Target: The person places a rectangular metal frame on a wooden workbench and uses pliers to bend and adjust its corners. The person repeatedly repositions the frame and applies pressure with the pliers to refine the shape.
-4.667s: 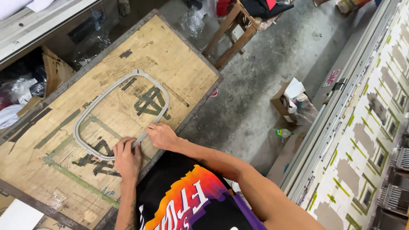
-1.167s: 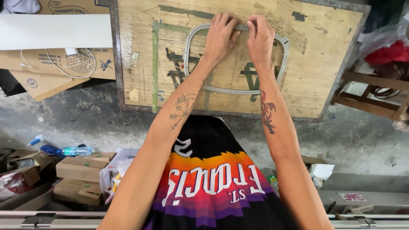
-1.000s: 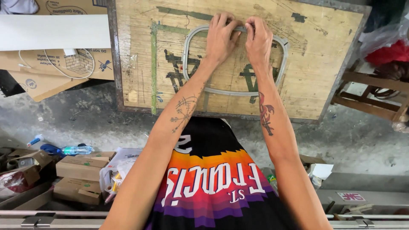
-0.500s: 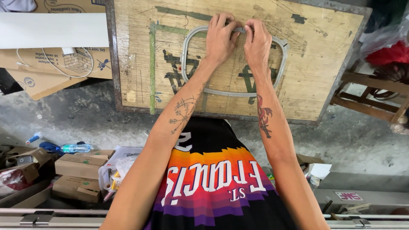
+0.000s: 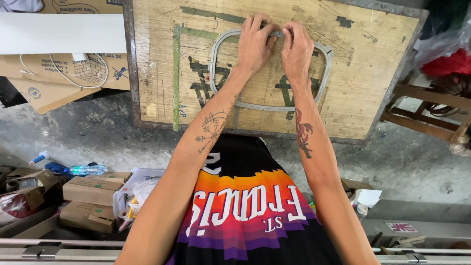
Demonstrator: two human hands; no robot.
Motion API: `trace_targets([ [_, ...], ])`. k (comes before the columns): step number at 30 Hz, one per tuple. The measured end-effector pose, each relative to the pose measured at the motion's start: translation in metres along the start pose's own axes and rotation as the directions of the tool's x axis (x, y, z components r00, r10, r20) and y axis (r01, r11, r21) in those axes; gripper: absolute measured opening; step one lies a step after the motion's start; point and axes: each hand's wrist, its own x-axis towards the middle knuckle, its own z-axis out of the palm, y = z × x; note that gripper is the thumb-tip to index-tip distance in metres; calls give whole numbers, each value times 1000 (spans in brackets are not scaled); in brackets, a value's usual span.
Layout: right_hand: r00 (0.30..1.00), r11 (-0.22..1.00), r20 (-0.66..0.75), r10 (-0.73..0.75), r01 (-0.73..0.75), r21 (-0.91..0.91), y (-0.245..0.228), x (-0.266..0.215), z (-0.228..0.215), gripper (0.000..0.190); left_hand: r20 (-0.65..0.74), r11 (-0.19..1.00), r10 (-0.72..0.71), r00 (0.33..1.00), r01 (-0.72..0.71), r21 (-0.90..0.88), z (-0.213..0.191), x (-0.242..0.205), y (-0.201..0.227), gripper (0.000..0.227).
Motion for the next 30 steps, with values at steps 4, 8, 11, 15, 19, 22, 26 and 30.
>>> trace_targets([
  [4,1000,1000,-2,-15,15,3,1,1,-1,7,1,1000,8,1000,-8,-16,0,0,1,19],
  [8,1000,1000,11,1,-1,15,-7,5,-6,7,37,997,49,998,-46,-69,-8,-2,-3,20],
  [11,999,1000,38,5,-5,5,-2,2,-6,6,55,997,2,998,2,-72,-1,-3,-3,18],
  [15,994,995,26,102,-102,20,7,0,-4,7,38,997,-3,999,6,-80,-2,-1,-2,23],
  [19,914,915,-55,402,-401,33,1,-9,-26,8,-30,1000,17,999,-17,1,16,6,-4,12],
  [22,920,922,-57,387,-386,21,-30,-21,-46,8,177,980,85,980,-115,164,31,25,-17,13],
  [26,941,942,-38,336,-336,15,-24,-25,-39,7,411,973,114,904,-185,136,28,50,-19,19],
  [30,977,979,-56,204,-205,-12,4,-21,-13,7,423,971,156,893,-216,98,40,47,-30,30],
])
